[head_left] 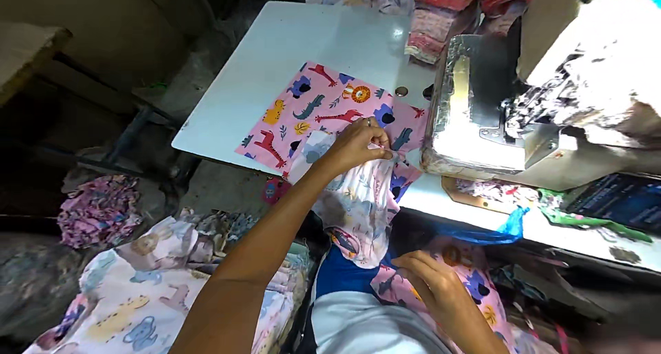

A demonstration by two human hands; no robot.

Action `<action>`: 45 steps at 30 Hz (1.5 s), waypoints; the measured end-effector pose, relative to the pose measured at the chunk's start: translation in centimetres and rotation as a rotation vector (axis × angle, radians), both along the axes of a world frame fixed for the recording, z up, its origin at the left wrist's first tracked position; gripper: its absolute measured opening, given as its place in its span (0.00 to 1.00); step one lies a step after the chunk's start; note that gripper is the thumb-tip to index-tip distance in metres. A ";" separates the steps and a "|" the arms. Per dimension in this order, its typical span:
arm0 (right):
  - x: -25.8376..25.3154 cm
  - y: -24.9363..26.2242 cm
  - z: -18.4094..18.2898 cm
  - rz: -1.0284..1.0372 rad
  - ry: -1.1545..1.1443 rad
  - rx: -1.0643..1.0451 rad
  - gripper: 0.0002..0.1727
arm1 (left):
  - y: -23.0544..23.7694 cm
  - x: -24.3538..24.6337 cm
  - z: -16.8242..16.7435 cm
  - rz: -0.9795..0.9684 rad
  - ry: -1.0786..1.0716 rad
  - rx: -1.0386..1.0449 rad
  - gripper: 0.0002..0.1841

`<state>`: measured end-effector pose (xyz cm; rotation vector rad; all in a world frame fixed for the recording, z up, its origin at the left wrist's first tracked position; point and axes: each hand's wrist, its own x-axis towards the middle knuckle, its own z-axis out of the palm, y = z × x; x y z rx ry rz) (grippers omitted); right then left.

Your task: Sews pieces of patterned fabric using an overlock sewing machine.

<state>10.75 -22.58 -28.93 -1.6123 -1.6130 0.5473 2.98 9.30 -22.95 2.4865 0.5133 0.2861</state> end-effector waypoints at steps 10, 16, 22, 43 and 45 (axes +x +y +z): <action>3.5 1.0 3.1 -0.171 0.159 0.206 0.27 | -7.3 -2.3 6.4 -0.227 -0.276 0.292 0.09; 6.3 5.1 9.3 -0.044 0.309 0.360 0.41 | -12.9 -1.5 11.0 -0.448 -0.287 0.383 0.12; 7.1 4.2 9.6 -0.298 0.513 0.289 0.09 | -12.9 -2.1 12.9 -0.190 -0.279 0.437 0.11; 10.7 3.9 10.3 -0.521 0.518 0.515 0.07 | -5.1 -7.8 12.6 0.083 -0.145 0.098 0.07; 10.7 5.3 10.5 -0.560 0.408 0.482 0.05 | -4.1 -4.7 12.1 0.235 -0.146 0.296 0.11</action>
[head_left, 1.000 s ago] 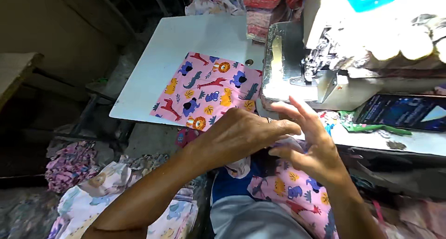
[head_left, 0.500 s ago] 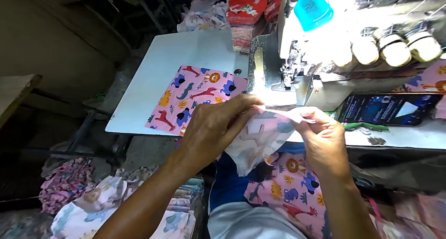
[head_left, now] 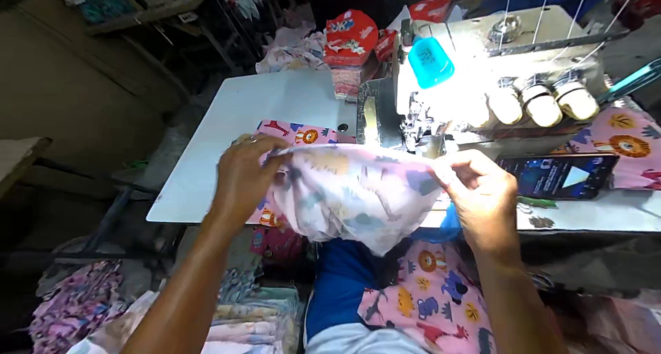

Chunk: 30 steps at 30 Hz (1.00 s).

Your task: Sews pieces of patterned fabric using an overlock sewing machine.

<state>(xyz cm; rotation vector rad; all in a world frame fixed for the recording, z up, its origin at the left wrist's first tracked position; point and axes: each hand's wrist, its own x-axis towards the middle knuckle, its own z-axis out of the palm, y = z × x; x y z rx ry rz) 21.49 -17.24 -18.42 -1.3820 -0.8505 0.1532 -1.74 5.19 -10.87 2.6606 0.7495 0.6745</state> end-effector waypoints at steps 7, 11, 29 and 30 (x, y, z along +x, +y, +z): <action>0.0 2.1 0.1 -0.082 -0.148 -0.039 0.06 | -4.0 10.5 -0.9 -0.378 -0.035 0.006 0.16; -0.2 2.0 0.2 -0.072 -0.113 0.032 0.08 | -3.8 12.7 -0.6 -0.528 -0.009 -0.240 0.11; -2.3 1.1 -0.6 -0.169 -0.187 0.009 0.08 | -6.9 11.1 0.3 -0.373 -0.072 0.075 0.09; -2.2 1.0 -0.5 -0.111 -0.120 0.007 0.07 | -6.8 11.0 0.2 -0.404 -0.081 0.105 0.09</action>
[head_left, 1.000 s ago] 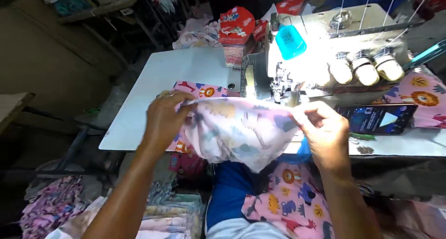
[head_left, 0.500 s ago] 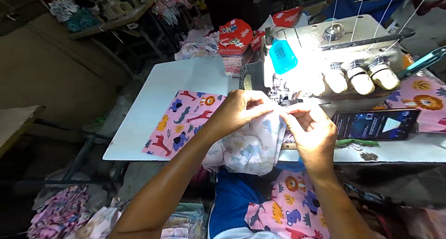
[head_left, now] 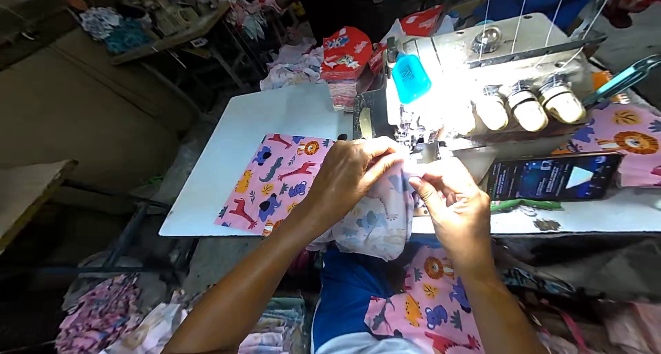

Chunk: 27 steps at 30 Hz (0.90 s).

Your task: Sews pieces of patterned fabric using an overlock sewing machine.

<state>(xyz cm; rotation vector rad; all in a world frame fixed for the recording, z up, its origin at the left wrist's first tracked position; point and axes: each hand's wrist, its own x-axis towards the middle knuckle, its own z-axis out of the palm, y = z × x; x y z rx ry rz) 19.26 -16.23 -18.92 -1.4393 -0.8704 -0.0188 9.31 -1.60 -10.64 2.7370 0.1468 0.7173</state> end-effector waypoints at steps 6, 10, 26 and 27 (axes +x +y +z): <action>1.5 -0.7 0.8 0.331 0.213 0.043 0.06 | 0.6 -0.5 -0.3 -0.157 -0.070 0.066 0.08; 2.1 -0.6 1.2 0.335 0.203 0.060 0.05 | 0.8 -0.5 0.2 -0.194 -0.031 0.084 0.09; 1.6 1.1 0.9 0.158 0.197 0.157 0.17 | 2.5 -1.7 0.1 0.091 0.086 -0.056 0.08; 1.5 1.2 1.0 0.138 0.189 0.138 0.21 | 2.4 -1.5 0.0 0.098 0.083 -0.055 0.10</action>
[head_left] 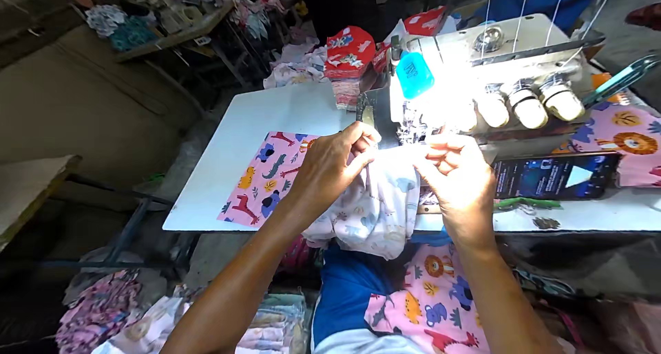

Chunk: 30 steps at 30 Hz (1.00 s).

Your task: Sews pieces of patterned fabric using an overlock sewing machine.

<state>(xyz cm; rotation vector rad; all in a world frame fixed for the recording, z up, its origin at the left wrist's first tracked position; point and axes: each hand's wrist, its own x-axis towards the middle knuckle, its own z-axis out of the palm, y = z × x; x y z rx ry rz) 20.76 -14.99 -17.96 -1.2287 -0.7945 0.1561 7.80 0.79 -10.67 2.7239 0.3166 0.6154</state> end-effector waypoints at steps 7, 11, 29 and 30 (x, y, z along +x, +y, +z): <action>-0.7 0.1 0.0 -0.024 -0.039 0.044 0.18 | -2.2 1.1 -0.1 -0.100 -0.038 -0.107 0.13; -0.9 0.0 0.2 -0.016 -0.013 0.077 0.17 | -3.1 1.3 -0.2 -0.143 -0.028 -0.115 0.14; -4.0 -2.9 -5.4 0.090 -0.078 -0.282 0.08 | 0.7 -1.4 3.1 -0.167 -0.226 -0.159 0.09; -4.0 -2.9 -5.2 0.065 -0.085 -0.286 0.09 | 0.7 -1.5 3.0 -0.175 -0.197 -0.160 0.09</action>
